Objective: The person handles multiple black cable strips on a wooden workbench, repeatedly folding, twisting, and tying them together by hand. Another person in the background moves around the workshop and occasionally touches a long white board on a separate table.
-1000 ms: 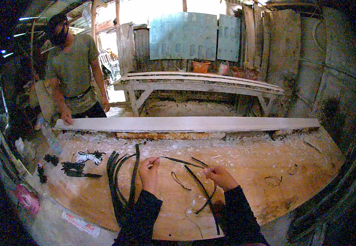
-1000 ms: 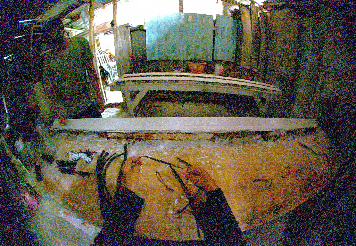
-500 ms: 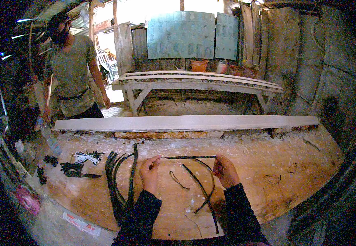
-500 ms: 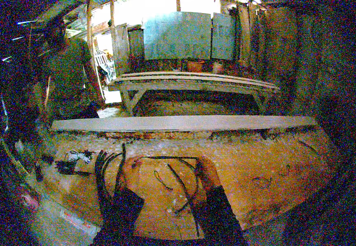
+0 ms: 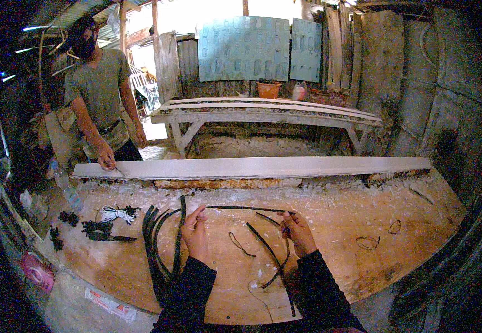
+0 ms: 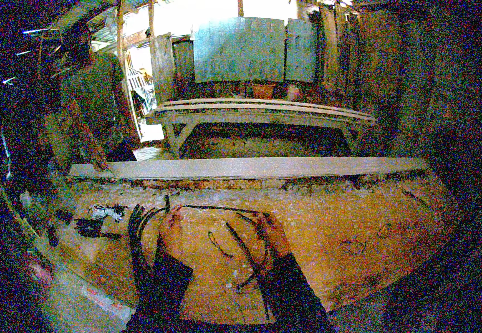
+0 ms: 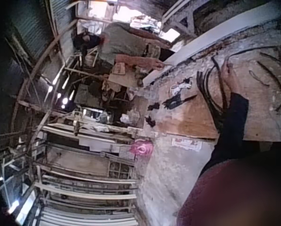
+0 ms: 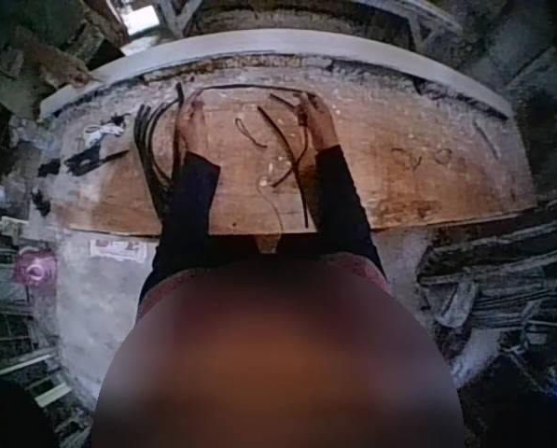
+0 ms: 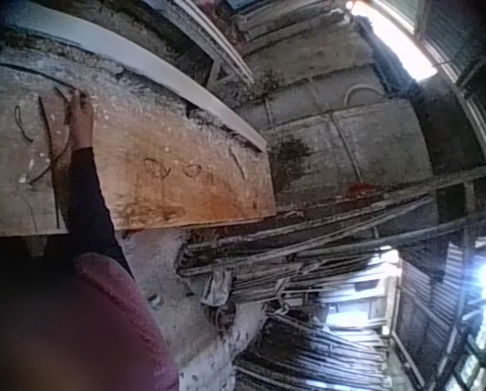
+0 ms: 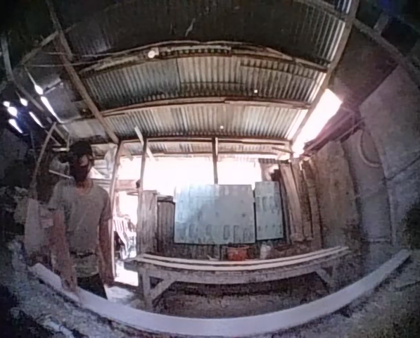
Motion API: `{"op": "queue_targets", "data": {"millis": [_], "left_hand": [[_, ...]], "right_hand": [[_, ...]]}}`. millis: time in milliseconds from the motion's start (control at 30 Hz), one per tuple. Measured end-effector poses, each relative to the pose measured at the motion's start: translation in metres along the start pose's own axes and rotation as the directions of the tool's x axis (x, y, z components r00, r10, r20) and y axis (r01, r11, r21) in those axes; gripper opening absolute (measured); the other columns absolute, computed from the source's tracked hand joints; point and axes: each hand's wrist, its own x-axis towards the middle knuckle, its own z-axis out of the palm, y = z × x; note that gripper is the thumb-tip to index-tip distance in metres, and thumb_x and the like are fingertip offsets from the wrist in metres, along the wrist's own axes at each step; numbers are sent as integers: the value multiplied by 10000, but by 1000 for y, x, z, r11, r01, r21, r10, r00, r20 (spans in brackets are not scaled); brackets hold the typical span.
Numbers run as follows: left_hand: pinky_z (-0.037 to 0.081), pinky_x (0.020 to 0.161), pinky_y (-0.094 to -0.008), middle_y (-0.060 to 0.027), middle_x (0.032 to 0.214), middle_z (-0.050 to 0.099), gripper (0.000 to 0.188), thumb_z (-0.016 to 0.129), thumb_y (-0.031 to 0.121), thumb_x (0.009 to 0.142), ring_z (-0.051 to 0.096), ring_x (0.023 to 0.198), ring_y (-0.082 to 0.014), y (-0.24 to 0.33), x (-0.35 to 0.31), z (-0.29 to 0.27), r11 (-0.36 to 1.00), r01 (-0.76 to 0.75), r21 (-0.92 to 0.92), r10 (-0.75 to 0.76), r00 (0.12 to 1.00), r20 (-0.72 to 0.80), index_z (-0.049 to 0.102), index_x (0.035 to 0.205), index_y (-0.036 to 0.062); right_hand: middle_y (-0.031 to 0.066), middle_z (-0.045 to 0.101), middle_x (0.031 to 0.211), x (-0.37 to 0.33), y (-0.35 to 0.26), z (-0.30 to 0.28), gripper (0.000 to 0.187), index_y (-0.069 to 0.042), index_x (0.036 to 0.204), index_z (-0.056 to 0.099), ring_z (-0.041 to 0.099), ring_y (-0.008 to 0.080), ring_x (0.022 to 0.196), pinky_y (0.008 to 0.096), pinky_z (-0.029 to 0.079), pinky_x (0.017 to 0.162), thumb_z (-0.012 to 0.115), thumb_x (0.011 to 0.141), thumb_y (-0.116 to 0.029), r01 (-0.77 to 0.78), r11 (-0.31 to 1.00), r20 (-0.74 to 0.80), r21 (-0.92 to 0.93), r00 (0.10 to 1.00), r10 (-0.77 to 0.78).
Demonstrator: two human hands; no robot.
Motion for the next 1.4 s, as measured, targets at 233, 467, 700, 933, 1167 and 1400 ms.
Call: {"op": "queue_targets", "data": {"millis": [233, 467, 700, 933, 1167, 1400], "left_hand": [[374, 706, -222, -26, 799, 531, 226, 499, 195, 812, 475, 739, -112, 4, -2, 0, 995, -40, 92, 37, 999, 30, 583, 962, 47], [358, 639, -208, -4, 746, 510, 225, 494, 210, 818, 447, 696, -93, 6, -2, 0, 990, -20, 137, 13, 999, 53, 587, 957, 59], [323, 535, -181, 24, 714, 483, 211, 492, 188, 817, 404, 625, -62, 5, -2, 0, 995, -9, 99, 3, 998, 60, 585, 961, 65], [290, 489, -166, 37, 709, 473, 211, 505, 186, 808, 361, 564, -39, 1, -2, 0, 996, 87, -18, -86, 994, 61, 585, 958, 60], [254, 468, -158, 58, 703, 441, 217, 500, 152, 805, 333, 549, -25, 11, -4, -1, 966, 239, -95, -238, 971, 20, 561, 986, 49], [233, 437, -158, 63, 710, 447, 217, 479, 150, 817, 305, 514, -13, 3, 3, -1, 955, 140, -263, -157, 986, -46, 549, 1001, 59]], "right_hand": [[23, 526, 730, -5, -13, 0, 291, -70, 1072, 457, 478, 84, 558, 192, 412, 512, 485, 822, -218, 18, 980, 47, 196, 999, -28], [22, 516, 748, -10, -17, 1, 336, -68, 1099, 417, 480, 95, 565, 194, 412, 494, 467, 826, -257, -25, 869, 104, 495, 994, -31], [10, 502, 690, -6, -9, -4, 279, -53, 997, 471, 464, 88, 525, 185, 390, 468, 483, 815, -264, -68, 832, 109, 550, 994, 10], [13, 524, 677, -3, -1, -5, 167, -32, 847, 528, 483, 85, 537, 183, 393, 471, 533, 784, -187, -87, 928, 147, 363, 989, 35], [13, 551, 715, -12, -12, 4, 151, -23, 862, 567, 499, 78, 608, 185, 413, 521, 549, 768, -141, -148, 959, 248, 241, 965, 87], [45, 586, 824, -13, -6, 6, 173, -11, 883, 579, 535, 101, 697, 218, 431, 611, 582, 731, -94, -137, 990, 359, -18, 924, 134]]}}
